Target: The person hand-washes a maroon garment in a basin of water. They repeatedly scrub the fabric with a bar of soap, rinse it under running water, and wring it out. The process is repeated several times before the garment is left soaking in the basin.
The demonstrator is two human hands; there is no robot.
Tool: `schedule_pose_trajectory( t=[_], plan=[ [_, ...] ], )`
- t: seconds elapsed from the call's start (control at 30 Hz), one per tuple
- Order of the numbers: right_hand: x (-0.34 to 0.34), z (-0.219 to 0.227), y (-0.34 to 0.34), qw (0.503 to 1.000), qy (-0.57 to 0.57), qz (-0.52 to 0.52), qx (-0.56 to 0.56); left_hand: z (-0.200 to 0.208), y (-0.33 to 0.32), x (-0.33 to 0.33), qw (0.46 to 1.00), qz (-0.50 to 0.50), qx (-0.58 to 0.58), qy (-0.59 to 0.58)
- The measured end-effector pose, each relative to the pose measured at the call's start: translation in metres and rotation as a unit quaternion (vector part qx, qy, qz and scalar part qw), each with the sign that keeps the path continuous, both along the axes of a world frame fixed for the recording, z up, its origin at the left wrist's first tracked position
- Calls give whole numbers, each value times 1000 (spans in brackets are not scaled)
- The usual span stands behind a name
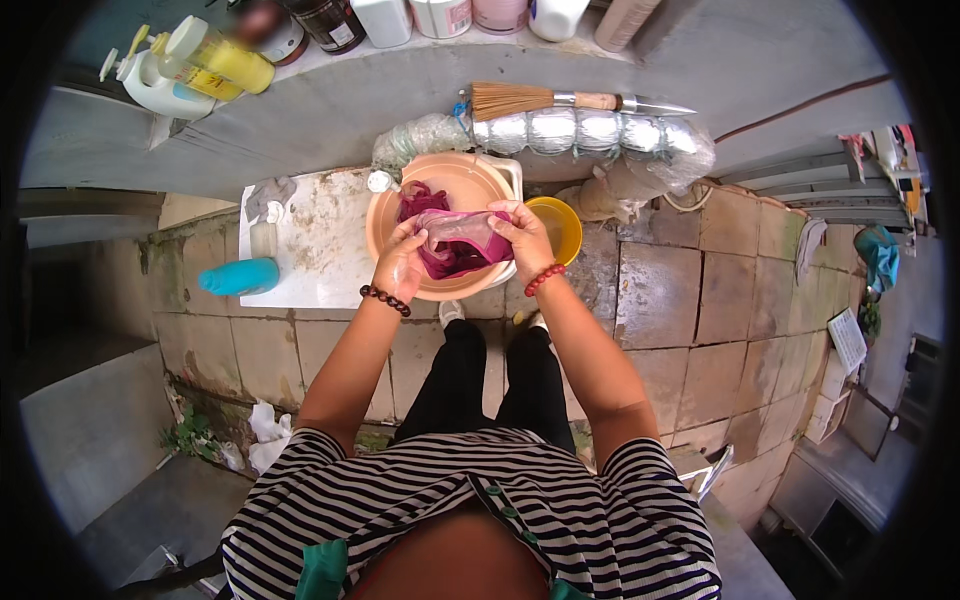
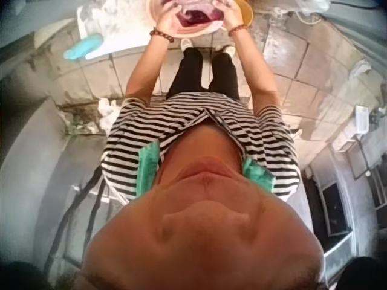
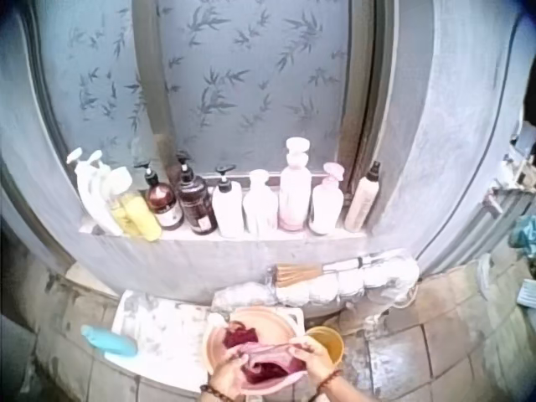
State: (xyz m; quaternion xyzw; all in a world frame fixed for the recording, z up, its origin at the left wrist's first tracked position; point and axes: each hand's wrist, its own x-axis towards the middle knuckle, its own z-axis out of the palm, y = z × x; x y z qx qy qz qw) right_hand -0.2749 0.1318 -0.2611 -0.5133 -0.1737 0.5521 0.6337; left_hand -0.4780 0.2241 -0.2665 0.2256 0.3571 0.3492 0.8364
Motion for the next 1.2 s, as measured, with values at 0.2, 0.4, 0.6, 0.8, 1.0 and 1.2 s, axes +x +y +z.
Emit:
schedule_pose_trajectory(
  t=[0.2,0.4,0.6,0.8,1.0,1.2],
  plan=[
    [-4,-137,45,838,-524,97,-114,-124,67,-22,943,-96,175,266],
    [-18,-241,73,740,-629,185,-149,-185,109,8,555,-311,532,559],
    [-44,-260,98,532,-654,519,-141,-231,128,14,286,-474,576,602],
    [-42,-289,121,731,-548,332,-233,-203,107,-3,365,-494,379,692],
    [-24,-251,130,606,-611,501,-91,-174,56,-28,335,-487,424,686],
    [-60,-250,117,525,-691,492,-73,-182,24,-23,382,-456,582,555]
  ],
)
